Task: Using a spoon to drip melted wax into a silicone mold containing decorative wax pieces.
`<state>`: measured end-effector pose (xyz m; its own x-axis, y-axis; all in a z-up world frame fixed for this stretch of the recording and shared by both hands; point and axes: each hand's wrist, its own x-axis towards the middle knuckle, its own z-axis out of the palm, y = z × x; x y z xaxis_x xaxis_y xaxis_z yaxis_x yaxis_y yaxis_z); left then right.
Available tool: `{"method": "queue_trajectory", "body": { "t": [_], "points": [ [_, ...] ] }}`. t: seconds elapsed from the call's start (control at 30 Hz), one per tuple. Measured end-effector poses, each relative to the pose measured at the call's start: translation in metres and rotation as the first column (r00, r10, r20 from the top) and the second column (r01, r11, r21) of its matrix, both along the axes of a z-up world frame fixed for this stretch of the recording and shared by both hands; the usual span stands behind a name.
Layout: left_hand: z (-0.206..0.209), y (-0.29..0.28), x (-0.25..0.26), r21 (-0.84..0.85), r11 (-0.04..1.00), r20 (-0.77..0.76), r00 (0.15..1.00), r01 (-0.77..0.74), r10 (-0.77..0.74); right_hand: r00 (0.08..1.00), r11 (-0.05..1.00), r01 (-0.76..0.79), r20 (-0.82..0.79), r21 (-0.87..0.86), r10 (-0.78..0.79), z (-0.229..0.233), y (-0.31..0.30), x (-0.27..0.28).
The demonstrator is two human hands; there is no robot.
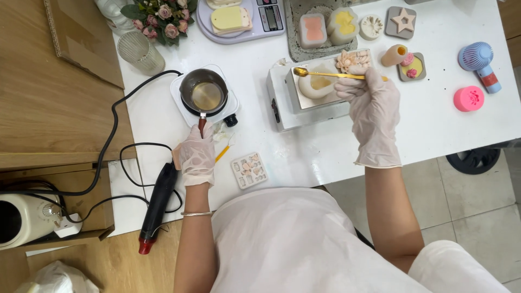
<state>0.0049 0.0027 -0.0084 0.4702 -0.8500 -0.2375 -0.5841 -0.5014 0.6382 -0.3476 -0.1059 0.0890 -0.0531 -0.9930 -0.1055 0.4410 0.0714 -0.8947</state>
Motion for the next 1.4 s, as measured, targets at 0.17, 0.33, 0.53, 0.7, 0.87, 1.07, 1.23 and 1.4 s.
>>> {"method": "queue_trajectory", "body": {
  "t": [0.17, 0.33, 0.53, 0.7, 0.87, 1.07, 1.23, 1.4],
  "points": [
    [-0.003, -0.001, 0.0, 0.022, 1.0, 0.008, 1.0, -0.017, 0.016, 0.989, 0.993, 0.108, -0.094, -0.038, -0.112, -0.008, 0.005, -0.026],
    [0.002, -0.001, -0.001, 0.027, 1.0, 0.06, 0.998, -0.003, 0.002, 0.961, 0.975, 0.221, -0.164, -0.039, -0.224, -0.015, 0.008, -0.024],
    [0.02, -0.003, -0.003, 0.088, 0.996, 0.135, 0.991, -0.003, -0.009, 0.949, 0.964, 0.254, -0.175, -0.075, -0.263, -0.011, 0.012, -0.01],
    [0.019, -0.003, -0.002, 0.113, 0.994, 0.149, 0.989, -0.005, -0.012, 0.936, 0.957, 0.265, -0.208, -0.12, -0.285, -0.008, 0.014, -0.005],
    [0.011, -0.001, 0.0, 0.012, 1.0, 0.063, 0.998, -0.005, 0.004, 0.938, 0.948, 0.288, -0.16, -0.135, -0.308, 0.001, 0.014, -0.012],
    [0.014, -0.001, -0.001, -0.01, 1.0, 0.088, 0.996, 0.02, -0.019, 0.971, 0.96, 0.211, -0.072, -0.186, -0.228, 0.019, 0.015, 0.013],
    [0.004, -0.001, 0.001, 0.011, 1.0, 0.07, 0.997, -0.008, 0.007, 0.997, 0.99, -0.038, -0.077, -0.134, 0.028, 0.008, 0.006, 0.076],
    [-0.006, -0.003, 0.002, 0.042, 0.999, 0.183, 0.983, 0.002, -0.01, 0.926, 0.947, -0.32, -0.205, 0.017, 0.316, -0.04, -0.019, 0.138]
  ]
}}
